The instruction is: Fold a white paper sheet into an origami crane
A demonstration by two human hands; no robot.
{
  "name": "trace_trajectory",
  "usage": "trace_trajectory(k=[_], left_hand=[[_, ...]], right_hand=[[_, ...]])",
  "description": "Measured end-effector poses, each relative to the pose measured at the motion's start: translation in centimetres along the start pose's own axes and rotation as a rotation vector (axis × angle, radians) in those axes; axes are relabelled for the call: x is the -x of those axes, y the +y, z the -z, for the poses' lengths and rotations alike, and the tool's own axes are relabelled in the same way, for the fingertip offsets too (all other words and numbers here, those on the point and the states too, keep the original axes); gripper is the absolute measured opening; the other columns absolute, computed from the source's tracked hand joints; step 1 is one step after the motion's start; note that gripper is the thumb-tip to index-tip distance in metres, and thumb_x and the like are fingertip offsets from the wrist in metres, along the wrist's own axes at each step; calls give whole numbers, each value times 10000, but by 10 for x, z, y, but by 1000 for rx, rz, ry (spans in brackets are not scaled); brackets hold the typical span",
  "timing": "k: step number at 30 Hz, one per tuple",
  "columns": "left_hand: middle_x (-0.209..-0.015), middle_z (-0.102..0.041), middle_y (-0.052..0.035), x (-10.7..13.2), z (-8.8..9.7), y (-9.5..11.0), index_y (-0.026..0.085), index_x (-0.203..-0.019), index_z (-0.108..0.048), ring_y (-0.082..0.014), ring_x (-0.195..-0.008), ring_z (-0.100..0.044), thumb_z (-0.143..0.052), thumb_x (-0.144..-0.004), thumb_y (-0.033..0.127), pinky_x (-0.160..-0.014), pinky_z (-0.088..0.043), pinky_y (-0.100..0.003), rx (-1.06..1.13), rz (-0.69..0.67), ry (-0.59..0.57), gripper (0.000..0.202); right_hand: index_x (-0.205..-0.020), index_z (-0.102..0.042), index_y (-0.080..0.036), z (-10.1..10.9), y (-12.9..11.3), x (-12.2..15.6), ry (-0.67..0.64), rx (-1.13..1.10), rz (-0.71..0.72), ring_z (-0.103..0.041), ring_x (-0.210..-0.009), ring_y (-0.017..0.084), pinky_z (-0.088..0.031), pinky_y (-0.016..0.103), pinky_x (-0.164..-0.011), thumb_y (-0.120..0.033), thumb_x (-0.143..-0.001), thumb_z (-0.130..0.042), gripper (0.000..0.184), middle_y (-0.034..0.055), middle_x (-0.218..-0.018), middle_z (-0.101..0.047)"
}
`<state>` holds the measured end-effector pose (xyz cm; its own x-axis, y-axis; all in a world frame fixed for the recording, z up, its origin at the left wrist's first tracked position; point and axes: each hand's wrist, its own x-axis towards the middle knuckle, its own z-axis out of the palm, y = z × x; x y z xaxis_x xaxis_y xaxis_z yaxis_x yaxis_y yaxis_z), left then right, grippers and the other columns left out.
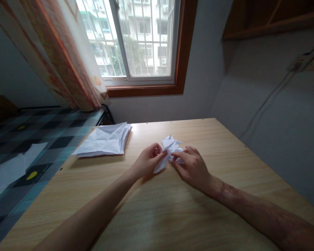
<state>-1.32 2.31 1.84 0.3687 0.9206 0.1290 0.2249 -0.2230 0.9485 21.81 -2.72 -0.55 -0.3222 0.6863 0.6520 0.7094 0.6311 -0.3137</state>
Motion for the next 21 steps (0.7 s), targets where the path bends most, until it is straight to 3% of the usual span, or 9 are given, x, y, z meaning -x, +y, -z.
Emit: trace_trajectory(k=[5, 13, 21], left_hand=[[-674, -447, 76, 2, -3, 0, 219, -827, -504, -108, -603, -376, -723, -940, 561, -554, -287, -232, 8, 15, -1, 422], [-739, -448, 58, 4, -4, 5, 215, -832, -500, -127, -679, -392, -694, -966, 509, -613, -330, -255, -29, -62, -57, 377], [-661, -436, 69, 0, -2, -1, 222, -771, -492, -115, -609, -383, -733, -872, 530, -553, -284, -242, 19, 55, 88, 404]], right_hand=[[-1059, -770, -259, 1, 2, -1, -76, 65, 82, -683, -976, 288, -476, 509, -1096, -233, -1031, -699, 81, 57, -1004, -819], [-970, -765, -250, 1, 0, -1, -29, 118, 77, -666, -918, 269, -463, 507, -1132, -158, -954, -711, 108, 38, -942, -802], [-905, -706, -259, 7, -5, -3, 78, 154, 134, -653, -884, 239, -429, 494, -1190, -137, -928, -705, 125, 7, -881, -770]])
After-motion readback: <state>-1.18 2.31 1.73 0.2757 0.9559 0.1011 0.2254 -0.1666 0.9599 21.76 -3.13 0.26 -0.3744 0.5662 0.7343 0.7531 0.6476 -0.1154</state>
